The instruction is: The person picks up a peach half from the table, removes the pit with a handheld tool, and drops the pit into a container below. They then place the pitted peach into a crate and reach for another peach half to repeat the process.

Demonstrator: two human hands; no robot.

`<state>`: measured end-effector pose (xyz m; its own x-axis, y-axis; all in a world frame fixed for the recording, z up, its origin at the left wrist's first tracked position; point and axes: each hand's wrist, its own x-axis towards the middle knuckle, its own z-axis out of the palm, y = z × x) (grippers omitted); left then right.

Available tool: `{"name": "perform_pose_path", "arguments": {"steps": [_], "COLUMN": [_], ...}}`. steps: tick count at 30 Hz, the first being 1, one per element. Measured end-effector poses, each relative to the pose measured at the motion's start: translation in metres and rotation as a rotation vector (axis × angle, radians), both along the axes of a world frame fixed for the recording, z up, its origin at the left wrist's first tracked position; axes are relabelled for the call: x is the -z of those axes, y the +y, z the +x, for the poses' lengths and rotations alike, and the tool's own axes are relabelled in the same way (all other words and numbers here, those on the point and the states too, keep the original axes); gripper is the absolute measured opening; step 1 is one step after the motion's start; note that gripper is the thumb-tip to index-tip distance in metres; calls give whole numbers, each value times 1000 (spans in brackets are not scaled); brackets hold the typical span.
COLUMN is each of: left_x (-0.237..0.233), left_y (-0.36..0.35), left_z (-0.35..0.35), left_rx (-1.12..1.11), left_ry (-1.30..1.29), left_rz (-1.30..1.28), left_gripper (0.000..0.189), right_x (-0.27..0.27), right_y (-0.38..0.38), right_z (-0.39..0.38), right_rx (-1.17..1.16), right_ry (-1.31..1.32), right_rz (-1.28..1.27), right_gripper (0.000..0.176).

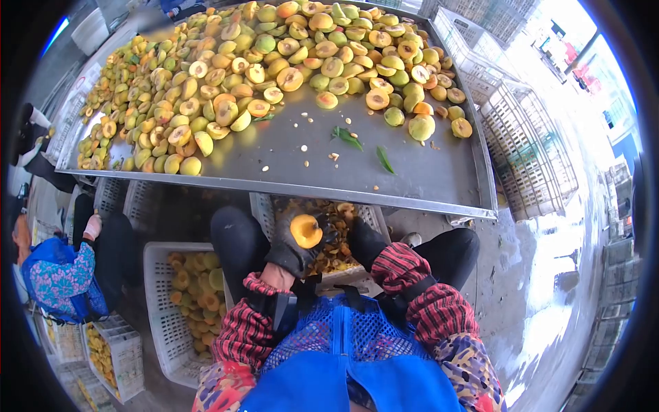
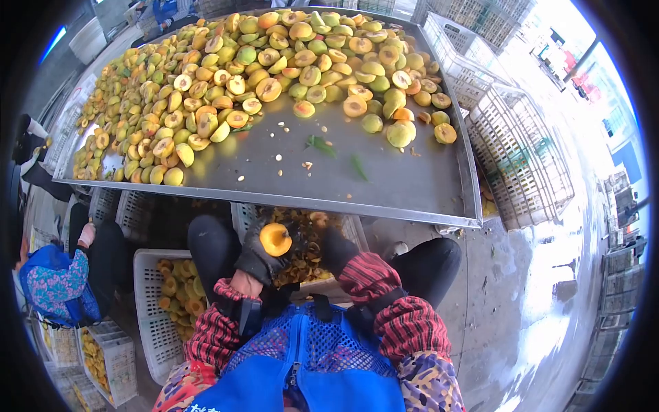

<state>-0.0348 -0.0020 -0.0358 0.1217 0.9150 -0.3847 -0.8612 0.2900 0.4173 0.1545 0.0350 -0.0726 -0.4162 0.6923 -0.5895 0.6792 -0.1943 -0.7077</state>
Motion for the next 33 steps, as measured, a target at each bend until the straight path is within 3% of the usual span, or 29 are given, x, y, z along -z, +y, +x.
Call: {"name": "perform_pose_path", "arguments": {"steps": [3,7,15,18,20,21,23,26,28,30,31,33], "left_x": [-30,-30,-45,-62,-68,-64,-35,4,-8,-32,-20,-20], "left_y": [-25,-52,-43,-33,-30,-33,-44,-47,-44,-37,-38,-30], "left_z": [-14,-42,-36,-19,-13,-14,-25,-38,-32,-27,-25,-26], "left_rx": [-7,-65,-76,-42,-40,-44,-85,-67,-48,-5,-72,23], "left_ry": [105,330,380,445,620,830,1508,1588,958,-83,75,-34], "left_rz": [147,154,158,191,231,298,536,483,235,-118,-136,-144], "left_gripper": [29,33,43,46,48,50,67,53,44,44,35,31], "right_x": [23,36,19,1,2,7,22,10,3,21,40,74], "right_y": [-10,-24,-36,-44,-54,-56,-61,-52,-51,-57,-59,-56], "right_z": [11,30,49,40,38,40,46,45,49,58,63,75], "right_rx": [39,122,315,324,363,252,207,84,-8,-35,-30,-26], "right_ry": [48,128,389,503,517,264,-2,-113,-95,-41,-3,69], "right_rz": [-75,-254,-629,-454,-226,23,-174,-32,104,73,22,-69], "right_gripper": [29,30,31,34,42,46,49,56,59,56,54,50]}}
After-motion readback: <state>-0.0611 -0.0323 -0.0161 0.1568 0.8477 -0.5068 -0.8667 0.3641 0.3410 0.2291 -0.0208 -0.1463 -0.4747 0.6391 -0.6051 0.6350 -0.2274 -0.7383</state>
